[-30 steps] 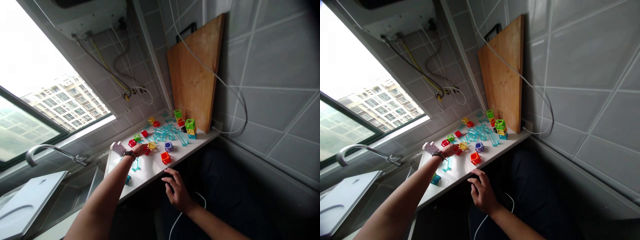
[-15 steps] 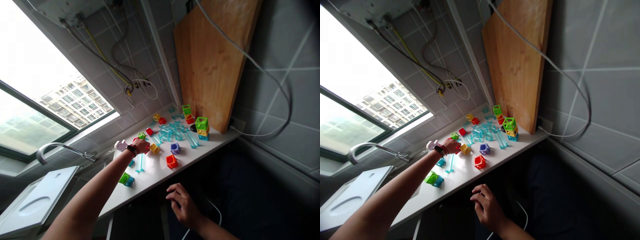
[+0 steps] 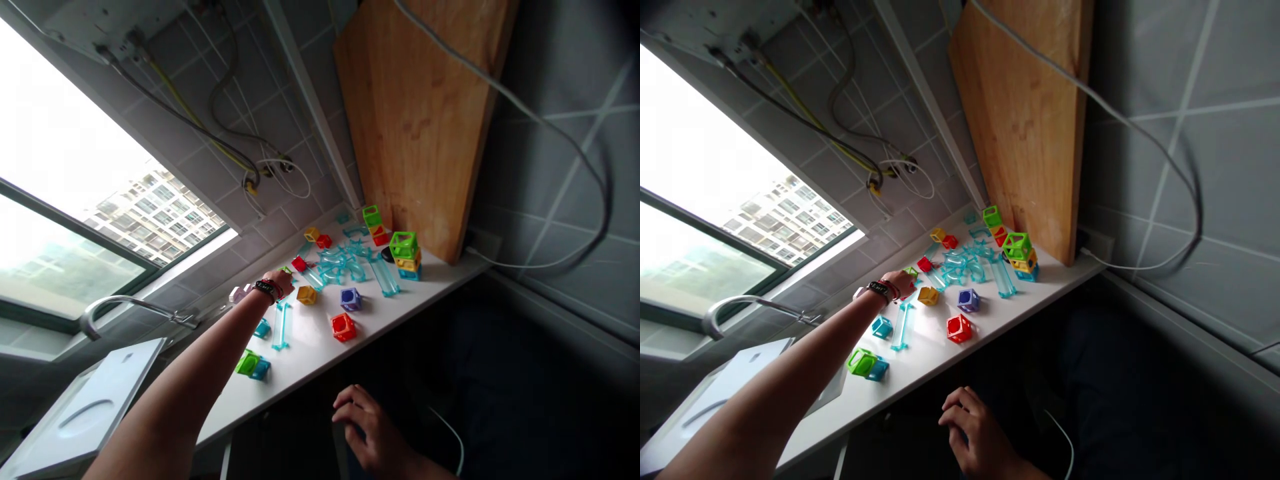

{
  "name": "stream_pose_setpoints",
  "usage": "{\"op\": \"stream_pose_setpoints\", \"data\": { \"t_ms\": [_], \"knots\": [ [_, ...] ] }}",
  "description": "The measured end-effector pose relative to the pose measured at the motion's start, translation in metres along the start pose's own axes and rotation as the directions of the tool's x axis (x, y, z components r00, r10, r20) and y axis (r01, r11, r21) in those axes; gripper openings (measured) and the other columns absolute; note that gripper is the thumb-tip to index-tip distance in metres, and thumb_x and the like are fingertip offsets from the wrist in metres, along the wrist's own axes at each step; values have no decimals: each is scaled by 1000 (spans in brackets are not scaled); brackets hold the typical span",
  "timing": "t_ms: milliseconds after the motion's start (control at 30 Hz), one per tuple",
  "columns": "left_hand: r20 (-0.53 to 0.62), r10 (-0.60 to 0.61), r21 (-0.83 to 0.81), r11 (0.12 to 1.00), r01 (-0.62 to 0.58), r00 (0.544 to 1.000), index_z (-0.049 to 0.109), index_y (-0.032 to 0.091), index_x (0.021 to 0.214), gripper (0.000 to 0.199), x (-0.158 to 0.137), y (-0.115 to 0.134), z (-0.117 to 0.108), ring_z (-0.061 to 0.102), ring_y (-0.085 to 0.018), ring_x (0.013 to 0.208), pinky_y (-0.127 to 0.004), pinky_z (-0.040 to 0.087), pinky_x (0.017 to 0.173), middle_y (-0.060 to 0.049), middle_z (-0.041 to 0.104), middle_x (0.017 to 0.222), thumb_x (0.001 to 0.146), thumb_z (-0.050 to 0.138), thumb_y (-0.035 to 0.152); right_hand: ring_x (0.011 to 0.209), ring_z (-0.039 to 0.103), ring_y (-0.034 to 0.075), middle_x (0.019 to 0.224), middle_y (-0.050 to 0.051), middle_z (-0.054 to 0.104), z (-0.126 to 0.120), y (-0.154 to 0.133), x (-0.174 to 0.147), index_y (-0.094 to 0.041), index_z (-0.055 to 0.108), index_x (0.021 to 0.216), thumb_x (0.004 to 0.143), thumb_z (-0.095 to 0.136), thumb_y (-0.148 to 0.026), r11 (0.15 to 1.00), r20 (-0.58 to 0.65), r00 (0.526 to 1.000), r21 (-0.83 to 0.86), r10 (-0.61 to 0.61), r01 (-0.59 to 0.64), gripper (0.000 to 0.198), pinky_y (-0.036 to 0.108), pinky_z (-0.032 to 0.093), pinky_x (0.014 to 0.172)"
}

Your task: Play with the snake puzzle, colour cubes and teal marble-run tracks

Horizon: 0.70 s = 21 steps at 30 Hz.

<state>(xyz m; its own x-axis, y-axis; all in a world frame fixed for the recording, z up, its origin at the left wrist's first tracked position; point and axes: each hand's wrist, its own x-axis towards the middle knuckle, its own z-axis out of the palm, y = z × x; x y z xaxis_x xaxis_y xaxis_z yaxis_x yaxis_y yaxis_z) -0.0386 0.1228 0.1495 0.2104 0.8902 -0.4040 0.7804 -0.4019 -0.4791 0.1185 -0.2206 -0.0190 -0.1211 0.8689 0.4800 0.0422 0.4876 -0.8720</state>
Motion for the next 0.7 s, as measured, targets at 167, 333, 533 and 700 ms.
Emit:
{"op": "stream_pose_setpoints", "data": {
  "t_ms": [167,333,533,700],
  "knots": [
    [-118,18,-125,992,-32,993,65,17,126,35,-10,-16,-22,68,-25,109,-47,58,93,-11,67,126,99,65,40,91,65,20,100,5,65,-11,-15,10,-24,65,102,80,51,1,999,1,999,33,-42,42,36,32,55,80],
    [-292,141,-351,904,-243,946,66,23,126,48,-30,-25,-47,74,-26,98,-40,58,89,-7,77,106,90,71,54,96,66,22,102,6,67,-44,-35,84,-25,65,112,88,55,-4,982,88,978,-11,-187,189,33,34,57,86],
    [-421,278,-607,620,-497,863,48,20,145,62,-74,2,-71,76,-25,103,-37,63,86,-12,78,116,94,67,48,131,55,32,137,14,56,-85,-23,191,-27,48,144,91,74,-26,910,-44,941,-272,-335,311,59,51,49,110],
    [-335,401,-905,115,-409,853,49,24,146,64,-99,37,-76,77,-29,102,-41,65,84,-13,76,117,91,74,46,130,57,31,134,14,60,-98,-6,202,-26,44,145,94,72,-30,912,-164,914,-248,-372,327,59,49,51,108]
  ]
}}
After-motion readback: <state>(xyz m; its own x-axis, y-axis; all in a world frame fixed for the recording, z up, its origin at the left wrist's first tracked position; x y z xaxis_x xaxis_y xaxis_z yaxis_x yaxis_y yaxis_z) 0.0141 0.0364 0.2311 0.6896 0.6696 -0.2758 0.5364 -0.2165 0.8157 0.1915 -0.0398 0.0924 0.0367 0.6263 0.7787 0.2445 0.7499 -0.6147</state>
